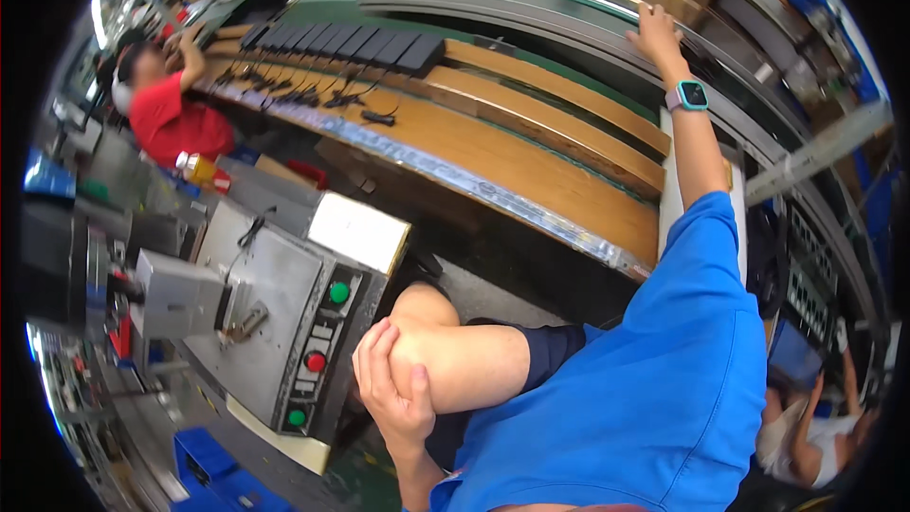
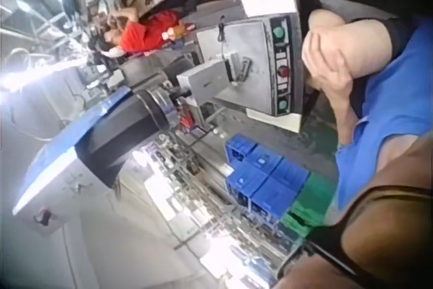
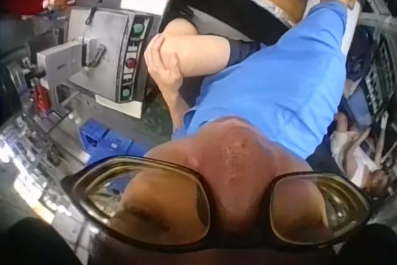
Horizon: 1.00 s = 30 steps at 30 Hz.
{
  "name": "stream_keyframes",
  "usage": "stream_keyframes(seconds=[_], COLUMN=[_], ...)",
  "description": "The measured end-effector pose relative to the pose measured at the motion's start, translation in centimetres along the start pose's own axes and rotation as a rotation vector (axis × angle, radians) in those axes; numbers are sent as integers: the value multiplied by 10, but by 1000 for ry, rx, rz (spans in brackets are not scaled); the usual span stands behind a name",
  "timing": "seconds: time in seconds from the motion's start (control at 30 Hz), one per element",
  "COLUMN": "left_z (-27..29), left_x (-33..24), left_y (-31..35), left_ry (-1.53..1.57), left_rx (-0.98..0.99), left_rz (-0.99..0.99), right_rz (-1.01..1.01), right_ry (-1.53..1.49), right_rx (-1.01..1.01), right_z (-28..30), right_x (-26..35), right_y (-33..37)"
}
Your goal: Operate an industrial press machine to process or test electronic component housings.
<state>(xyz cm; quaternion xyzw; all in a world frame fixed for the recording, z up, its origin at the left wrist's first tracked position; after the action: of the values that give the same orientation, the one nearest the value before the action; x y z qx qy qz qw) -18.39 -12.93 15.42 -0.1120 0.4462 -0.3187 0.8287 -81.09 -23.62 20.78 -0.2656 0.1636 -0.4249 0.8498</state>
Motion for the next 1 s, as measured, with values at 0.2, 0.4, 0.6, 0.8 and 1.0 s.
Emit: stream_keyframes(seconds=[0.2,0.4,0.6,0.8,1.0], left_z=[-6,6,92,199,227], left_x=[6,9,97,247,311], left_y=[-4,11,43,19,-20], left_ry=[-15,11,-297,-617,-237], left_rx=[-40,-109,-335,-544,-425], left_rz=[5,-29,204,264,87], right_rz=[549,411,553,528,763], right_ry=[-680,-429,-577,-1649,-1408], right_rx=[380,597,-346,-289,446], right_z=[9,-5,43,234,223], right_x=[239,365,287,247,344], right_y=[46,89,55,49,143])
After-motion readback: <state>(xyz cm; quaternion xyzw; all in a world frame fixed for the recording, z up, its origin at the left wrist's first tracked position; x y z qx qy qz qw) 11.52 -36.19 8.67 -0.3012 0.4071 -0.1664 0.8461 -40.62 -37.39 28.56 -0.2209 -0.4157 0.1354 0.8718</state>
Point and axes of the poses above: each hand's wrist, its own y-axis away from the middle knuckle, its own z-axis out of the back of the hand, x = y × z, the point moved 5 cm from there along -y, towards the middle knuckle, and after that the axes turned 11 degrees about -z, right-handed, at the moved point
